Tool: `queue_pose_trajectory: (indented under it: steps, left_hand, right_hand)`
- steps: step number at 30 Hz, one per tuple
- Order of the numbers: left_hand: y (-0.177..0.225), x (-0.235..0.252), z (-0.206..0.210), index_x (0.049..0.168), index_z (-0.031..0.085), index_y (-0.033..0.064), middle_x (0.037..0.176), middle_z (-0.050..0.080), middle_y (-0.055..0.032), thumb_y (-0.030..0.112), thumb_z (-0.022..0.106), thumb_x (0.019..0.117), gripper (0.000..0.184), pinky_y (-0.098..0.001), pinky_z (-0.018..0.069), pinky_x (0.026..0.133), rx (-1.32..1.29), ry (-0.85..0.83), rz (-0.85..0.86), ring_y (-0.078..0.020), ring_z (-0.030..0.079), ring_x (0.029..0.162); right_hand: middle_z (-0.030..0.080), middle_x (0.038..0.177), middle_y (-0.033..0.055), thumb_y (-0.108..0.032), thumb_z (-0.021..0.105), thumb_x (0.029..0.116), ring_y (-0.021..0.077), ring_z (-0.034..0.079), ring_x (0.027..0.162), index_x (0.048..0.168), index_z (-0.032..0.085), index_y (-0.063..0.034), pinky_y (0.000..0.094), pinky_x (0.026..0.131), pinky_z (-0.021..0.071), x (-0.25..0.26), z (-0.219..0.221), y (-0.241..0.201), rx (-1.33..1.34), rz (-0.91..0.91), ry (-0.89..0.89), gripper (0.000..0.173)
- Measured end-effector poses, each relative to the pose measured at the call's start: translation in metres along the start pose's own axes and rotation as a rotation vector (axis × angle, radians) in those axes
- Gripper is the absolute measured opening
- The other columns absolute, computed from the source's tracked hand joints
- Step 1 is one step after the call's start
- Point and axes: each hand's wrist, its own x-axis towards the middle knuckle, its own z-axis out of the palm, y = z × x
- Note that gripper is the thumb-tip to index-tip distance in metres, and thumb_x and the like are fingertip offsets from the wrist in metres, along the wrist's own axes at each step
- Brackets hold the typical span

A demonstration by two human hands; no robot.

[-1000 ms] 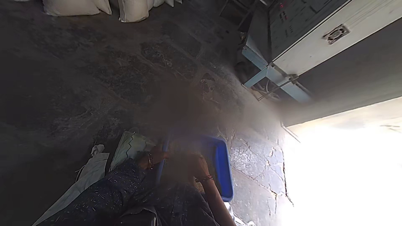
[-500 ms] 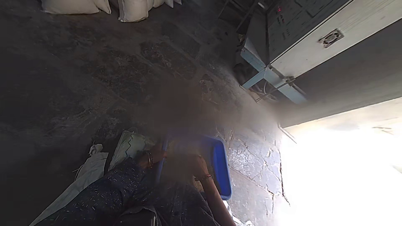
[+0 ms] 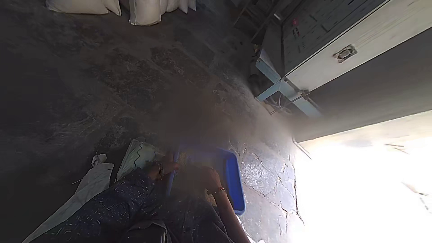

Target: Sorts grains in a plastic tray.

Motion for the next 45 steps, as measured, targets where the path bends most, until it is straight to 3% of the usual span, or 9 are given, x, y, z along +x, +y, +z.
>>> queue_pose_trajectory:
  steps: [8,16,22,24,27,33,36,39,45]
  left_hand:
    - [0.0,-0.001,-0.001,0.137,0.051,-0.0075,0.124,0.06,-0.0278,0.004,0.071,0.0895,0.053,-0.0531,0.0481,0.099,-0.013,0.004,0.027,-0.0359,0.061,0.114]
    - [0.001,-0.001,0.0,0.136,0.05,-0.0101,0.124,0.059,-0.03,0.001,0.07,0.0884,0.053,-0.0534,0.0477,0.098,0.007,0.021,0.034,-0.0375,0.061,0.113]
    - [0.002,-0.001,0.001,0.135,0.05,-0.01,0.123,0.059,-0.0291,0.002,0.071,0.0881,0.053,-0.053,0.0475,0.098,0.002,0.02,0.026,-0.0368,0.06,0.112]
    - [0.002,-0.002,0.001,0.135,0.051,-0.0096,0.122,0.059,-0.0289,0.001,0.07,0.0884,0.052,-0.0525,0.0482,0.097,-0.005,0.017,0.025,-0.0364,0.061,0.111]
    - [0.002,-0.002,0.001,0.135,0.051,-0.0092,0.122,0.06,-0.0286,0.001,0.07,0.0885,0.051,-0.0526,0.0479,0.097,-0.012,0.018,0.023,-0.0359,0.061,0.111]
    - [-0.002,0.002,0.001,0.136,0.05,-0.009,0.124,0.06,-0.0289,0.002,0.071,0.088,0.054,-0.0535,0.0483,0.098,-0.015,0.014,0.031,-0.037,0.061,0.113]
    - [-0.001,0.001,0.0,0.138,0.05,-0.0083,0.125,0.059,-0.0293,0.002,0.072,0.0876,0.055,-0.0534,0.0476,0.099,-0.004,0.008,0.026,-0.0369,0.061,0.114]
    - [-0.003,0.002,0.001,0.136,0.051,-0.0086,0.123,0.06,-0.0286,0.001,0.071,0.0868,0.054,-0.0532,0.0482,0.098,-0.018,0.021,0.034,-0.0364,0.061,0.112]
    - [-0.003,0.003,0.001,0.139,0.048,-0.0087,0.126,0.059,-0.0296,0.002,0.071,0.088,0.057,-0.053,0.0484,0.099,-0.027,0.006,0.026,-0.0372,0.061,0.114]
  right_hand:
    - [0.072,0.108,0.0187,-0.034,0.056,0.105,0.0342,0.069,0.107,0.108,0.071,0.0,0.0543,0.094,0.0508,-0.003,0.002,-0.002,0.032,0.001,0.136,0.037]
    - [0.061,0.068,0.0189,-0.022,0.054,0.1045,0.0335,0.064,0.068,0.076,0.065,0.0086,0.0515,0.069,0.0489,-0.012,0.009,0.014,0.232,-0.174,0.646,0.043]
    - [0.052,0.058,0.0111,-0.026,0.056,0.103,0.0252,0.055,0.057,0.064,0.057,0.0037,0.0451,0.061,0.0449,-0.007,0.012,0.02,0.267,-0.175,0.728,0.049]
    - [0.056,0.063,0.0129,-0.028,0.058,0.1022,0.0275,0.058,0.062,0.07,0.06,0.0039,0.0478,0.064,0.0457,-0.008,0.009,0.018,0.259,-0.126,0.653,0.046]
    - [0.069,0.09,0.0206,-0.027,0.063,0.1014,0.0348,0.068,0.086,0.093,0.071,0.0052,0.0541,0.081,0.0512,-0.009,0.003,0.015,0.253,-0.029,0.501,0.035]
    - [0.065,0.129,0.0232,-0.027,0.06,0.1033,0.0378,0.059,0.125,0.13,0.067,-0.0026,0.05,0.11,0.0439,0.003,0.006,0.023,0.135,0.003,0.224,0.037]
    - [0.063,0.134,0.0218,-0.03,0.055,0.1061,0.0361,0.058,0.13,0.132,0.066,-0.003,0.0489,0.113,0.0425,0.0,0.004,0.013,0.018,0.0,0.085,0.039]
    - [0.066,0.126,0.0196,-0.028,0.053,0.1069,0.0341,0.063,0.12,0.122,0.068,-0.0002,0.0517,0.104,0.0476,-0.005,-0.002,0.003,0.053,0.019,0.037,0.035]
    - [0.071,0.111,0.0213,-0.022,0.054,0.1058,0.0355,0.069,0.106,0.109,0.07,0.0041,0.054,0.095,0.0513,-0.009,0.002,0.003,0.13,-0.072,0.188,0.031]
